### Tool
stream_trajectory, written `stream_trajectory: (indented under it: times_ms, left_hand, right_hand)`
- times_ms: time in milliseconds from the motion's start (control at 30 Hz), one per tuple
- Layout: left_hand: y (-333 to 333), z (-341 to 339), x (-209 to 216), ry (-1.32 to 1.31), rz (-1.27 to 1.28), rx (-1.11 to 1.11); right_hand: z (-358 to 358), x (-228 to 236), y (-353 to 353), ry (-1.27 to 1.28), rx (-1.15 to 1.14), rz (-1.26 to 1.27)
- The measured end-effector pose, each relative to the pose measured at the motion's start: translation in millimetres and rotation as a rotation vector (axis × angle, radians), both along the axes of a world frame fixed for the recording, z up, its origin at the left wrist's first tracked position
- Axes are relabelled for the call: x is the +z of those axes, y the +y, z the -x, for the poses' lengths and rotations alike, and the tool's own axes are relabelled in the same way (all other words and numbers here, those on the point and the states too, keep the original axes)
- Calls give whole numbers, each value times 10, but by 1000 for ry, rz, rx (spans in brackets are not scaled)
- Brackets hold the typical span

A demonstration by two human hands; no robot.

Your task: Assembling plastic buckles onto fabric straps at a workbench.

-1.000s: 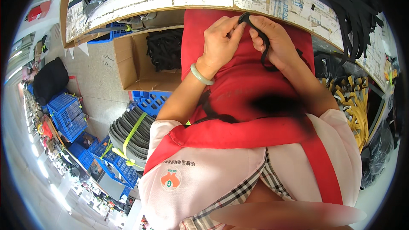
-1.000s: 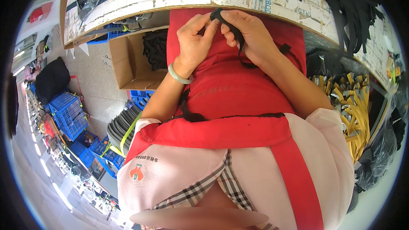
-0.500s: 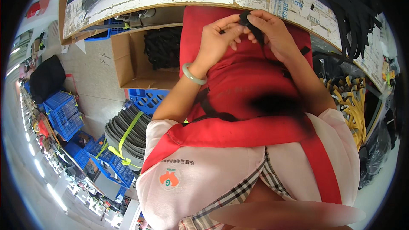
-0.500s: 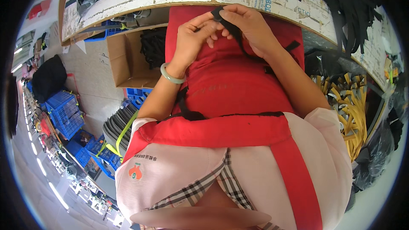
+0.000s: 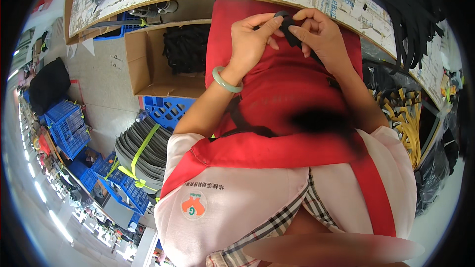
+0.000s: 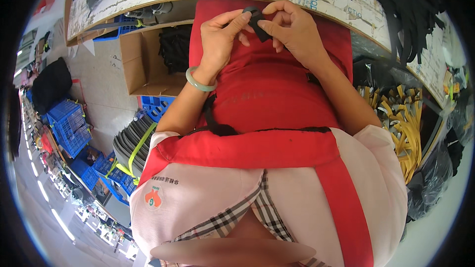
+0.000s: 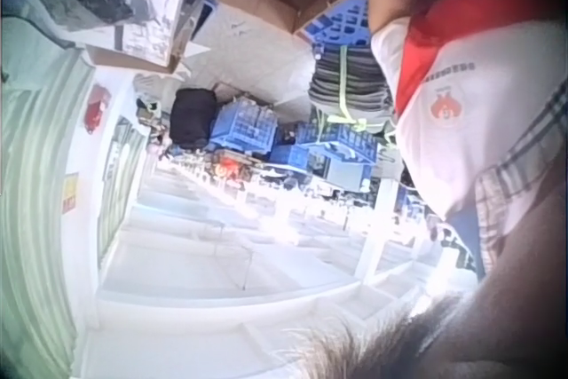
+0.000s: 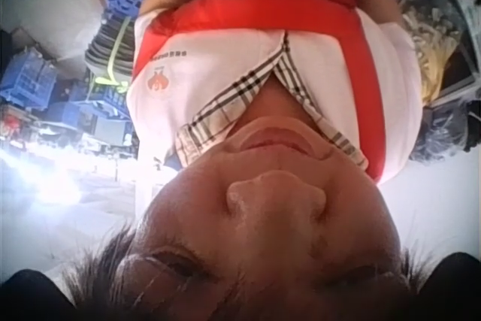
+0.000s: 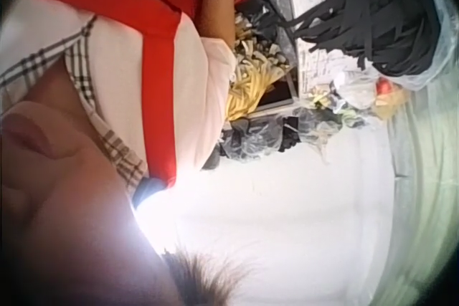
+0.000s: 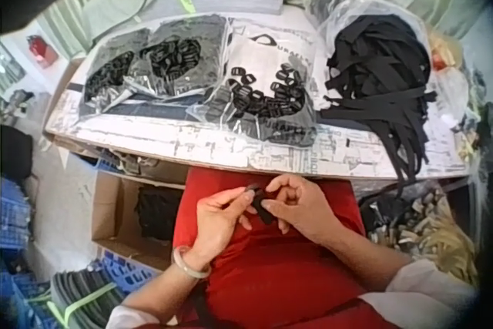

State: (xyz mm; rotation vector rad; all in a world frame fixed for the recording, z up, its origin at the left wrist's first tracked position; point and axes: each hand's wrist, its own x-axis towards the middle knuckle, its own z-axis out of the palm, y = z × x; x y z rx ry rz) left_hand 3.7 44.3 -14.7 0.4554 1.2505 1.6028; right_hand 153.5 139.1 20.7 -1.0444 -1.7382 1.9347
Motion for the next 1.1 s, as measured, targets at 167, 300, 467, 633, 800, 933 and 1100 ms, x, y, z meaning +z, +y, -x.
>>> stream_trajectory:
  times_ms: [167, 300, 467, 633, 800, 933, 1100]
  left_hand:
    - [-17, -18, -6, 165, -79, 36]
    - [-34, 17, 6, 3, -29, 45]
    - [-30, -53, -29, 270, -144, 14]
    - [-80, 89, 40, 246, -115, -71]
    - [-377, 321, 314, 172, 83, -297]
    - [-1129, 1052, 666, 221, 125, -330]
    - [-1856, 1660, 375, 308, 326, 433]
  right_hand:
    - [73, -10, 2, 4, 11, 87]
    - [79, 16, 39, -10, 50, 106]
    - [113, -83, 4, 85, -6, 112]
    - [86, -44, 134, 61, 44, 389]
    - [150, -200, 109, 104, 201, 384]
    - [-74, -100, 355, -14, 26, -105]
    - [-497, -53, 1226, -238, -279, -894]
